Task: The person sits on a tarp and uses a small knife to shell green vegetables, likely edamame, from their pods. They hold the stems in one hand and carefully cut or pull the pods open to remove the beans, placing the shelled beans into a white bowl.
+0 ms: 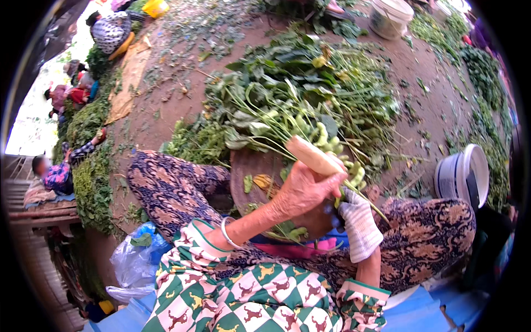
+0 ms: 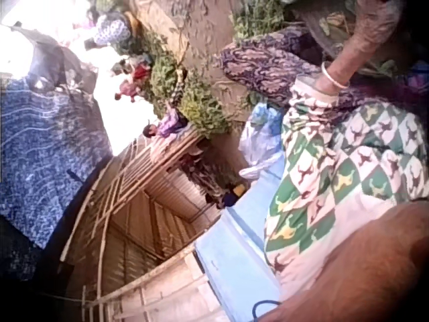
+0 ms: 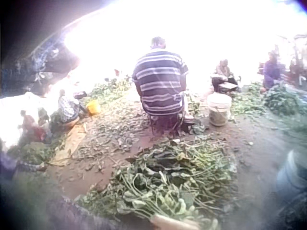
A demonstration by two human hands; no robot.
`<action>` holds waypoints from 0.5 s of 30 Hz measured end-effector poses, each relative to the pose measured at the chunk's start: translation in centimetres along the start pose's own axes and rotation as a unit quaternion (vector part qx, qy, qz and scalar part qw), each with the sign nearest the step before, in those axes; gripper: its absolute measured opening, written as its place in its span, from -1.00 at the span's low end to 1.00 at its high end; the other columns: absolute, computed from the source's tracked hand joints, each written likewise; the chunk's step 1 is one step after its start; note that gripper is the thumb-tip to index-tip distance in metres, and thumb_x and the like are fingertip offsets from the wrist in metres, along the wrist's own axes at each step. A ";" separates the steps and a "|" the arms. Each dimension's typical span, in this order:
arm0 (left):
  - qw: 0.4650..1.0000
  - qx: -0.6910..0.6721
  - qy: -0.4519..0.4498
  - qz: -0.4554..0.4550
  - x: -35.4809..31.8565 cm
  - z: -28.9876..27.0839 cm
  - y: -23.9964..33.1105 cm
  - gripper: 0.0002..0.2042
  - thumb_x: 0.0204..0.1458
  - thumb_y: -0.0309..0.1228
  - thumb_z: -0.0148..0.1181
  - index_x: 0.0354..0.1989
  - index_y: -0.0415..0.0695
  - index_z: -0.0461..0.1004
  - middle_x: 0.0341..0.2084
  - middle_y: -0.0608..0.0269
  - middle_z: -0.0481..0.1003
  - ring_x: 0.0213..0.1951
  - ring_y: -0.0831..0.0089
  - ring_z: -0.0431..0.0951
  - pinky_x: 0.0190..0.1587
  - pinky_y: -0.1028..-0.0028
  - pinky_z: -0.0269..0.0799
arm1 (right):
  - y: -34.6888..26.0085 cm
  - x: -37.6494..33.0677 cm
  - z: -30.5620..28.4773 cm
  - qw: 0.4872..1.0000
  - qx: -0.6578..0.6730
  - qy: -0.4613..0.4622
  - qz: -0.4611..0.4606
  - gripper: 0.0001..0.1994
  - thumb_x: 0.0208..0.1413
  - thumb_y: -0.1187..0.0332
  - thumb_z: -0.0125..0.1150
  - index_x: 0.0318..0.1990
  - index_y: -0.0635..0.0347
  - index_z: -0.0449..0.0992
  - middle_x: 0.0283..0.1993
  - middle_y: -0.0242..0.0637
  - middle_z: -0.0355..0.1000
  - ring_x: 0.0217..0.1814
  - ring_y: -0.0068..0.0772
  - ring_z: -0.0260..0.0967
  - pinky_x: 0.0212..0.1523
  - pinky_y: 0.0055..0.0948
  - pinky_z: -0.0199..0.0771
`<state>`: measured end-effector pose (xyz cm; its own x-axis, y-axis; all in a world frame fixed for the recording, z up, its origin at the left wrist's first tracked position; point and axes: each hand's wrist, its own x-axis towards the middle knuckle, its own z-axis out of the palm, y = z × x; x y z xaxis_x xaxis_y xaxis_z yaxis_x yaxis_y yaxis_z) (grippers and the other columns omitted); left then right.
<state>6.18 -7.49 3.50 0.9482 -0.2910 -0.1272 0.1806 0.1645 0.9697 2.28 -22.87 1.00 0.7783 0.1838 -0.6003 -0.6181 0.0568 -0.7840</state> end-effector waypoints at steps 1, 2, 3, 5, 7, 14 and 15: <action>1.000 0.001 0.007 0.004 -0.1 -0.1 -0.5 -0.90 0.09 -0.55 0.06 -0.27 -0.32 0.45 -0.46 0.28 0.46 -0.43 0.56 0.52 -0.37 0.61 0.44 | -0.7 -0.9 -0.1 0.999 0.022 -0.021 0.017 -0.76 0.01 0.52 -0.01 -0.15 0.20 0.47 -0.52 -0.51 0.37 -0.66 -0.71 0.21 -0.69 -0.68 0.20; 1.000 -0.002 0.001 -0.010 -0.2 -0.3 -0.8 -0.89 0.09 -0.54 0.06 -0.26 -0.31 0.45 -0.43 0.24 0.48 -0.40 0.55 0.53 -0.38 0.61 0.46 | -0.1 -1.3 -0.9 0.999 -0.035 -0.041 0.002 -0.77 0.09 0.54 -0.08 -0.09 0.27 0.41 -0.47 -0.41 0.41 -0.58 -0.66 0.26 -0.60 -0.66 0.28; 0.999 -0.017 0.005 -0.035 -0.2 -0.5 -0.7 -0.88 0.11 -0.52 0.06 -0.25 -0.30 0.45 -0.39 0.21 0.50 -0.38 0.53 0.55 -0.38 0.61 0.48 | -2.4 -2.4 -0.8 0.992 -0.095 -0.050 0.068 -0.82 0.12 0.47 -0.04 -0.17 0.27 0.45 -0.51 -0.42 0.39 -0.59 -0.68 0.24 -0.57 -0.70 0.28; 0.999 0.002 0.011 -0.031 -0.6 -0.7 -0.7 -0.87 0.12 -0.49 0.06 -0.24 -0.29 0.45 -0.32 0.19 0.50 -0.37 0.52 0.55 -0.36 0.60 0.49 | -3.1 -3.8 -1.4 0.981 -0.107 -0.157 0.039 -0.74 0.20 0.26 -0.04 -0.29 0.26 0.50 -0.60 -0.45 0.34 -0.65 -0.70 0.17 -0.61 -0.73 0.20; 0.999 -0.003 0.005 -0.041 -1.0 -0.6 -0.5 -0.86 0.12 -0.48 0.05 -0.23 -0.29 0.45 -0.30 0.20 0.50 -0.36 0.51 0.55 -0.34 0.59 0.49 | -3.8 -4.4 -1.2 0.977 -0.089 -0.191 0.014 -0.54 0.19 -0.01 -0.14 -0.37 0.22 0.51 -0.69 -0.51 0.24 -0.73 -0.72 0.07 -0.71 -0.69 0.01; 0.983 0.156 -0.011 0.093 -2.4 -0.9 -1.2 -0.91 0.02 -0.54 0.16 -0.31 -0.26 0.49 -0.33 0.22 0.50 -0.30 0.47 0.52 -0.21 0.51 0.42 | -1.8 -1.4 -0.9 0.991 0.064 -0.046 0.109 -0.34 0.14 -0.28 -0.32 -0.36 0.15 0.51 -0.77 -0.54 0.12 -0.83 -0.68 -0.07 -0.80 -0.65 -0.14; 0.969 0.200 -0.022 0.144 -2.4 -1.0 -1.5 -0.91 0.00 -0.55 0.17 -0.32 -0.26 0.49 -0.34 0.20 0.50 -0.29 0.45 0.51 -0.22 0.50 0.42 | -1.9 -1.4 -0.6 0.992 0.036 -0.019 0.121 -0.35 0.14 -0.28 -0.31 -0.36 0.14 0.51 -0.77 -0.54 0.12 -0.83 -0.67 -0.07 -0.80 -0.64 -0.13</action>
<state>3.94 -6.07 2.15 0.9304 -0.3291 0.1616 -0.2142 -0.1302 0.9681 2.40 -23.82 3.20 0.6022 0.2376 -0.7622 -0.7937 0.0754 -0.6036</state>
